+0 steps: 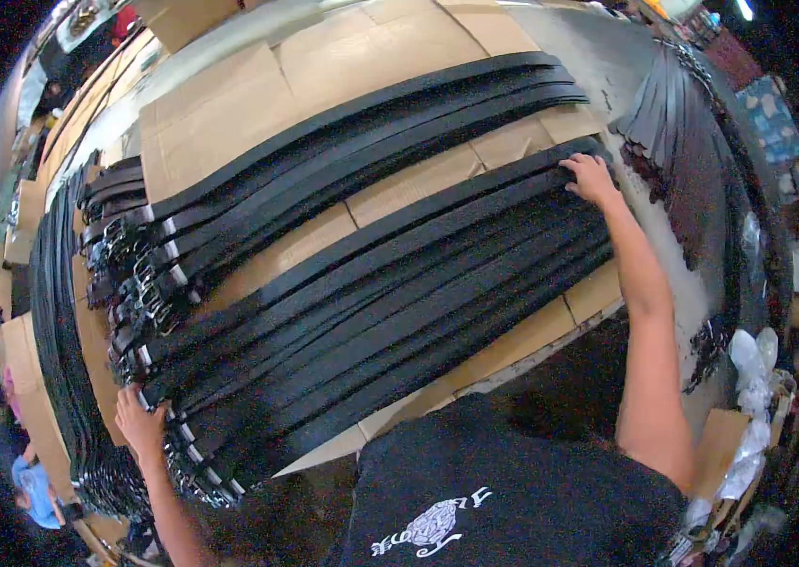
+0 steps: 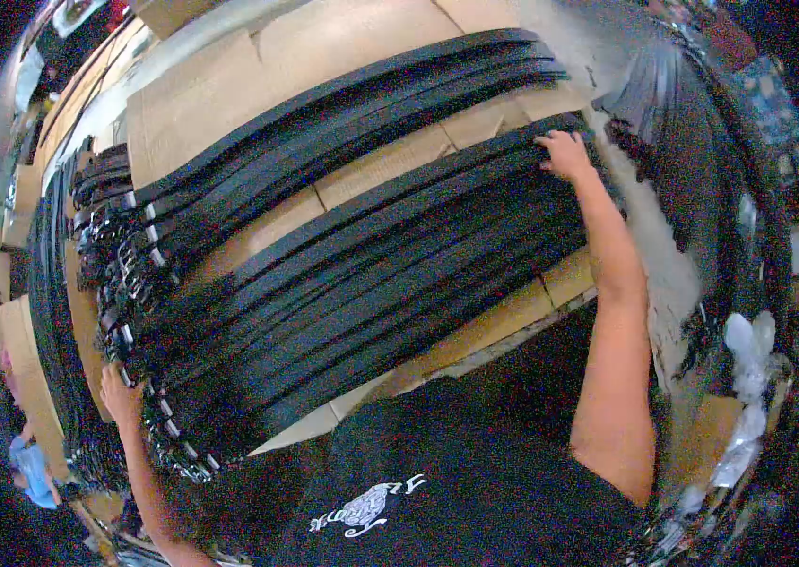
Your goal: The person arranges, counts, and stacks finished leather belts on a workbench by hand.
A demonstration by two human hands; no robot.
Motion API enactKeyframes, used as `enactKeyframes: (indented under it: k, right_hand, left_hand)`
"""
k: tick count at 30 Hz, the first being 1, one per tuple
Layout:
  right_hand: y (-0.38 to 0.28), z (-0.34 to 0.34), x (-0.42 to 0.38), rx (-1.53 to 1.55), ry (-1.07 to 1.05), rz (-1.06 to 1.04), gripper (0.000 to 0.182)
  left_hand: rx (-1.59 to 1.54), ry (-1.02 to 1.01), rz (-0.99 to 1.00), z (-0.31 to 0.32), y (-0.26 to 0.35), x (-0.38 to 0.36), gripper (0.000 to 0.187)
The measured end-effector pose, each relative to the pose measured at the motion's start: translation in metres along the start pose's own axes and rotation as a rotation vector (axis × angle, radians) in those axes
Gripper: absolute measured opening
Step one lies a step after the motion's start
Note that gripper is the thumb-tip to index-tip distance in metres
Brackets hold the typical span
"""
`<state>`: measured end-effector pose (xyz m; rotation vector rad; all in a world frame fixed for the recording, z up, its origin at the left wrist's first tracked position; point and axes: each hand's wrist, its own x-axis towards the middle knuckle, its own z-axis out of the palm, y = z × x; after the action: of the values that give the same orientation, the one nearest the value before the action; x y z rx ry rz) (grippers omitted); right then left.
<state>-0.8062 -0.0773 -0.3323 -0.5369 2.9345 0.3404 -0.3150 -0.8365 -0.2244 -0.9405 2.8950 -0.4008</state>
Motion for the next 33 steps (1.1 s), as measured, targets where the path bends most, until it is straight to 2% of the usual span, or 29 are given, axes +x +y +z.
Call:
enactKeyframes:
  k: [2,5,6,9,11,13,15,19,25,26,27,30,33]
  right_hand:
    - [0.007,0.010,0.002,-0.052,0.059,0.017,0.058]
    - [0.002,0.004,-0.003,-0.090,0.082,0.061,0.050]
    - [-0.001,0.004,-0.003,-0.096,0.094,0.068,0.049]
    - [-0.004,0.008,0.003,-0.113,0.128,0.102,0.044]
    - [-0.007,0.010,0.002,-0.131,0.142,0.115,0.042]
    - [-0.006,0.013,0.002,-0.174,0.129,0.188,0.052]
    - [-0.015,0.010,0.004,-0.221,0.143,0.211,0.064]
    - [-0.076,-0.026,-0.029,-0.105,0.194,0.013,0.071]
    - [-0.174,-0.026,-0.104,0.212,0.317,-0.167,0.056]
    - [-0.192,-0.025,-0.124,0.278,0.344,-0.177,0.053]
    - [-0.209,-0.022,-0.144,0.345,0.371,-0.187,0.050]
    - [-0.250,-0.002,-0.210,0.516,0.443,-0.145,0.042]
    - [-0.285,0.008,-0.275,0.723,0.450,-0.012,0.034]
  left_hand:
    - [0.017,-0.014,-0.106,-0.001,0.006,0.004,0.081]
    - [0.025,0.210,0.117,-0.023,0.028,0.010,0.087]
    - [-0.071,0.194,0.251,-0.042,0.044,0.013,0.098]
    - [0.030,0.148,0.476,-0.036,0.048,0.028,0.106]
    - [-0.041,0.071,0.474,-0.019,0.034,0.038,0.100]
    - [-0.063,0.001,0.438,-0.017,0.025,0.041,0.094]
    - [-0.080,0.036,0.455,-0.027,0.032,0.036,0.090]
    - [-0.162,0.030,0.438,-0.026,0.022,0.041,0.095]
    - [-0.242,-0.003,0.403,-0.020,0.002,0.041,0.097]
    - [-0.259,-0.043,0.387,-0.016,-0.003,0.043,0.093]
    - [-0.282,-0.031,0.394,-0.016,-0.003,0.042,0.077]
    - [-0.509,0.061,0.371,0.006,-0.015,0.053,0.049]
    - [-0.492,0.113,0.392,0.012,-0.024,0.059,0.038]
